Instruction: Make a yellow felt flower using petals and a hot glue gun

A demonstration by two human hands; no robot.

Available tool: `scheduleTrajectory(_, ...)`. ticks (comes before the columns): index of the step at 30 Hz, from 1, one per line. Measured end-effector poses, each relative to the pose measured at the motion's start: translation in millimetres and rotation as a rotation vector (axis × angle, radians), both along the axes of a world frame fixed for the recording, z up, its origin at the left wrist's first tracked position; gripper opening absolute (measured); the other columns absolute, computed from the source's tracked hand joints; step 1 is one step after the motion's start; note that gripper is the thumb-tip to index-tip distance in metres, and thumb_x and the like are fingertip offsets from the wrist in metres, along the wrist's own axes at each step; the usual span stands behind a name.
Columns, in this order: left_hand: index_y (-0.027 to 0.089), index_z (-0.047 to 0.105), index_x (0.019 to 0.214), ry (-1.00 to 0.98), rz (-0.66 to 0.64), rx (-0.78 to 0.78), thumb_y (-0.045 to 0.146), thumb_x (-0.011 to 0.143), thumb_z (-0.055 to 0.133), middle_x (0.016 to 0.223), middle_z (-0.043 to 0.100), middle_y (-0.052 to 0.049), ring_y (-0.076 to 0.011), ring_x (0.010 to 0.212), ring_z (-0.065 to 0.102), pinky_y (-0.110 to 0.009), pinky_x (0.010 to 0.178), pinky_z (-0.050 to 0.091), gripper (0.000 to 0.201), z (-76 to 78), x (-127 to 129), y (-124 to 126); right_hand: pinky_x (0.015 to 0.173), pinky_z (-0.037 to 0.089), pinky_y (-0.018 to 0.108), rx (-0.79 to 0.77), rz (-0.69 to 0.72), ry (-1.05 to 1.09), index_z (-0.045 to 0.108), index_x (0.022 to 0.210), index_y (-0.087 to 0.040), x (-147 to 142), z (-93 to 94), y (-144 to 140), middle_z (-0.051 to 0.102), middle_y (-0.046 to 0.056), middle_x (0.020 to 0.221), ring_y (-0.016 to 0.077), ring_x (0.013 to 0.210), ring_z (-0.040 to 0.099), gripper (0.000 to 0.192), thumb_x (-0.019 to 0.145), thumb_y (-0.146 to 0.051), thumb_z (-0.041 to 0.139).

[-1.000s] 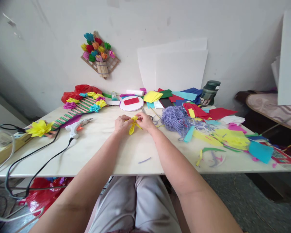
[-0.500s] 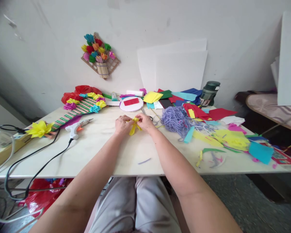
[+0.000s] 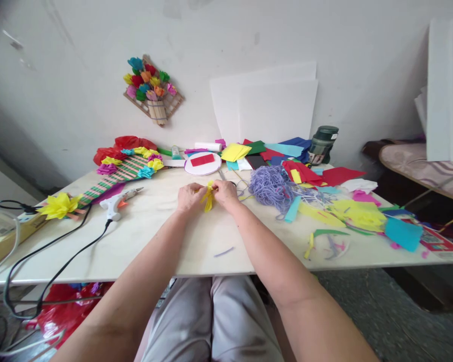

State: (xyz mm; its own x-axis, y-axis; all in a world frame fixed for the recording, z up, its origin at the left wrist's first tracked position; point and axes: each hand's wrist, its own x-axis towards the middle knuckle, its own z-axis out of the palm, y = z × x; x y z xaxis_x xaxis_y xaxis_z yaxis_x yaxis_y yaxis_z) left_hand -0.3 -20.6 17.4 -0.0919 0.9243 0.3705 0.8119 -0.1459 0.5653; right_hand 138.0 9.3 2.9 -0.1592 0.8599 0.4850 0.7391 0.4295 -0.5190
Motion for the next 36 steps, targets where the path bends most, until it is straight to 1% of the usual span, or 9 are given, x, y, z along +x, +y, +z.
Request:
scheduleTrajectory(3, 0.019, 0.071, 0.07, -0.063, 0.034, -0.082, 0.039, 0.075, 0.048, 0.072, 0.069, -0.008, -0.0218, 0.074, 0.059, -0.03, 0.067, 0.039, 0.031, 1.5, -3.2, 0.7, 0.056, 0.039, 0.024, 0.049, 0.023, 0.018, 0.064, 0.066, -0.023, 0.8, -0.7, 0.6, 0.065, -0.001, 0.061, 0.0145, 0.057, 0.055, 0.007, 0.067, -0.018, 0.059)
scheduleTrajectory(7, 0.018, 0.068, 0.065, -0.202, -0.012, -0.099, 0.033, 0.067, 0.052, 0.063, 0.064, -0.005, -0.0188, 0.066, 0.057, -0.027, 0.059, 0.038, 0.021, -3.7, -6.9, 4.5, 0.056, 0.038, 0.023, 0.063, 0.039, 0.061, 0.062, 0.063, -0.021, 1.3, -2.9, 3.0, 0.063, -0.001, 0.058, 0.0131, 0.053, 0.053, 0.007, 0.067, -0.017, 0.058)
scheduleTrajectory(10, 0.016, 0.063, 0.061, -0.366, -0.101, -0.113, 0.027, 0.061, 0.056, 0.061, 0.061, -0.003, -0.0162, 0.063, 0.055, -0.025, 0.057, 0.039, 0.013, -8.5, -7.6, 6.4, 0.055, 0.038, 0.023, 0.063, 0.045, 0.11, 0.06, 0.06, -0.02, 1.3, -4.4, 5.1, 0.062, -0.001, 0.057, 0.0124, 0.053, 0.052, 0.006, 0.065, -0.017, 0.059)
scheduleTrajectory(12, 0.015, 0.062, 0.062, -0.507, -0.178, -0.135, 0.025, 0.059, 0.058, 0.061, 0.06, -0.001, -0.0138, 0.061, 0.054, -0.024, 0.056, 0.039, 0.011, -10.9, -8.0, 7.1, 0.055, 0.038, 0.022, 0.057, 0.049, 0.135, 0.058, 0.059, -0.02, 1.6, -4.8, 6.1, 0.061, -0.002, 0.056, 0.0124, 0.054, 0.052, 0.006, 0.064, -0.017, 0.059)
scheduleTrajectory(15, 0.014, 0.06, 0.068, -0.711, -0.285, -0.168, 0.023, 0.055, 0.063, 0.063, 0.058, 0.001, -0.0103, 0.058, 0.051, -0.022, 0.055, 0.039, 0.016, -13.2, -8.6, 7.6, 0.055, 0.038, 0.023, 0.044, 0.059, 0.149, 0.057, 0.058, -0.019, 2.3, -4.6, 6.4, 0.059, -0.002, 0.055, 0.0123, 0.053, 0.052, 0.006, 0.064, -0.017, 0.059)
scheduleTrajectory(18, 0.014, 0.058, 0.073, -0.831, -0.363, -0.165, 0.019, 0.052, 0.066, 0.066, 0.057, 0.002, -0.0085, 0.058, 0.051, -0.021, 0.056, 0.04, 0.023, -14.1, -8.7, 8.0, 0.054, 0.037, 0.022, 0.046, 0.06, 0.157, 0.056, 0.058, -0.02, 2.9, -4.0, 6.0, 0.059, -0.002, 0.054, 0.0118, 0.052, 0.051, 0.007, 0.065, -0.017, 0.058)
scheduleTrajectory(23, 0.014, 0.058, 0.077, -0.854, -0.388, -0.181, 0.014, 0.05, 0.069, 0.07, 0.057, 0.001, -0.0081, 0.059, 0.052, -0.022, 0.057, 0.042, 0.029, -12.4, -8.1, 7.2, 0.054, 0.037, 0.023, 0.038, 0.075, 0.173, 0.058, 0.058, -0.02, 2.3, -4.7, 6.0, 0.06, -0.002, 0.055, 0.0122, 0.053, 0.051, 0.007, 0.064, -0.02, 0.061)
scheduleTrajectory(29, 0.013, 0.061, 0.08, -0.891, -0.384, -0.248, 0.013, 0.05, 0.07, 0.073, 0.064, -0.002, -0.0118, 0.063, 0.058, -0.024, 0.061, 0.046, 0.031, -8.3, -7.6, 4.2, 0.056, 0.04, 0.023, 0.036, 0.135, 0.243, 0.062, 0.062, -0.02, 2.4, -7.2, 6.8, 0.063, -0.002, 0.058, 0.0123, 0.055, 0.054, 0.005, 0.066, -0.023, 0.062)
scheduleTrajectory(36, 0.014, 0.06, 0.081, -0.873, -0.354, -0.275, 0.016, 0.049, 0.071, 0.067, 0.066, -0.003, -0.0141, 0.06, 0.06, -0.026, 0.058, 0.047, 0.034, -12.6, -6.8, 7.7, 0.056, 0.042, 0.022, 0.039, 0.164, 0.297, 0.063, 0.062, -0.02, 2.9, -6.9, 7.1, 0.064, -0.002, 0.06, 0.0116, 0.055, 0.054, 0.003, 0.064, -0.021, 0.061)
